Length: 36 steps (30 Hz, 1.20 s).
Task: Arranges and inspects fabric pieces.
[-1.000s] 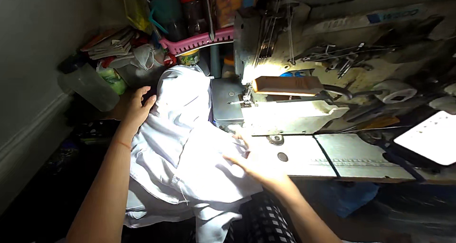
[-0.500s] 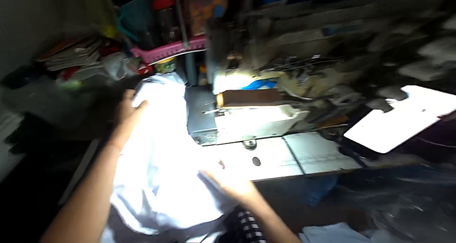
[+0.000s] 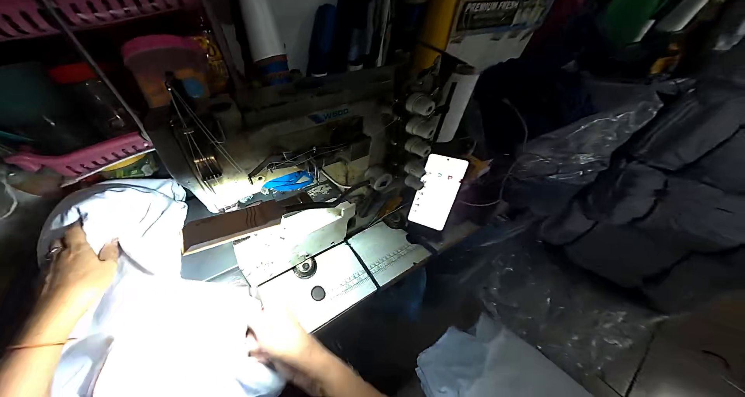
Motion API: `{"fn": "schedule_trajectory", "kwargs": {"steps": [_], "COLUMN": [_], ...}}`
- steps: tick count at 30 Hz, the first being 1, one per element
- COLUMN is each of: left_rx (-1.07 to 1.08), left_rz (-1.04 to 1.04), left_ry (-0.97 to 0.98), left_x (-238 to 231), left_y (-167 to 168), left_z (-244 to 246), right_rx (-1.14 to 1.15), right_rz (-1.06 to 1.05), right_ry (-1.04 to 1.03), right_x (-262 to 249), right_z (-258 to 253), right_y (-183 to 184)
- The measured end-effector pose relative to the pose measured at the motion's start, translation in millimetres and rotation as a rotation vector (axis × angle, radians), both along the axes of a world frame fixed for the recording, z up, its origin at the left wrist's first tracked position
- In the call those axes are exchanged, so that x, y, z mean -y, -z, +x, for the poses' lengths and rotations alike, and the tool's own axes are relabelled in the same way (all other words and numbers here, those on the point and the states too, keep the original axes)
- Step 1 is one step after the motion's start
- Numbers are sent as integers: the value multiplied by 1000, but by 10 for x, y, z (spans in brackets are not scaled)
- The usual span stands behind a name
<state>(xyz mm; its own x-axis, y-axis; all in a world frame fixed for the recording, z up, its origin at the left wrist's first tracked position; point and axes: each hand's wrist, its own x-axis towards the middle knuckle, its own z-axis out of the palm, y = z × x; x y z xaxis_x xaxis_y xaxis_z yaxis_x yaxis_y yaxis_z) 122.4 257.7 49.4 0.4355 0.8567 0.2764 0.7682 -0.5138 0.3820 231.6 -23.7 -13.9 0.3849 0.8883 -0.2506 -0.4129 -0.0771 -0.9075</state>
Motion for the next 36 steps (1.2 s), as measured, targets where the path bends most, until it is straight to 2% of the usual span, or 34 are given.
{"fn": "schedule_trajectory", "kwargs": {"steps": [2, 3, 4, 6, 8, 9, 11, 13, 16, 17, 19, 21, 24, 27, 29, 32, 34, 36], "left_rx": [-118, -94, -7, 128, 102, 85, 108, 265, 418, 479, 561, 607, 680, 727, 736, 601, 441, 394], "left_rz": [-51, -17, 72, 229, 191, 160, 120, 136, 181, 150, -90, -252, -364, -533, -538, -449, -528, -501], "left_ry": [96, 169, 250, 358, 344, 331, 316, 308, 305, 353, 490, 501, 422, 419, 472, 649, 745, 631], "left_x": [368, 559, 684, 841, 993, 997, 1040, 1191, 1684, 1875, 2180, 2361, 2394, 2334, 2345, 2344, 2181, 1896], "left_y": [-394, -466, -354, 115, 536, 628, 603, 551, 352, 307, 277, 335, 389, 371, 370, 318, 192, 22], "left_z": [-163, -265, -382, -526, -570, -587, -607, -624, -619, -592, -548, -498, -546, -662, -667, -621, -639, -652], "right_rx": [-66, -71, -63, -27, 25, 50, 90, 62, -11, -3, 75, 173, 245, 316, 347, 420, 493, 528], "right_rz": [63, 51, 13, -75, -115, -120, -124, -76, 39, 54, 127, 214, 235, 308, 334, 287, 234, 178], "right_ry": [140, 192, 219, 246, 258, 256, 245, 255, 289, 285, 209, 86, -11, 31, 53, 28, 10, 37], "right_x": [110, 145, 170, 197, 227, 248, 304, 353, 382, 390, 399, 393, 416, 479, 507, 535, 527, 490], "right_z": [217, 324, 418, 545, 579, 576, 541, 500, 341, 242, -10, -213, -261, -145, -132, -197, -180, -86], "right_y": [-60, -124, -144, -101, -35, -18, 29, 60, -61, -148, -276, -306, -260, -165, -131, -162, -152, -45]}}
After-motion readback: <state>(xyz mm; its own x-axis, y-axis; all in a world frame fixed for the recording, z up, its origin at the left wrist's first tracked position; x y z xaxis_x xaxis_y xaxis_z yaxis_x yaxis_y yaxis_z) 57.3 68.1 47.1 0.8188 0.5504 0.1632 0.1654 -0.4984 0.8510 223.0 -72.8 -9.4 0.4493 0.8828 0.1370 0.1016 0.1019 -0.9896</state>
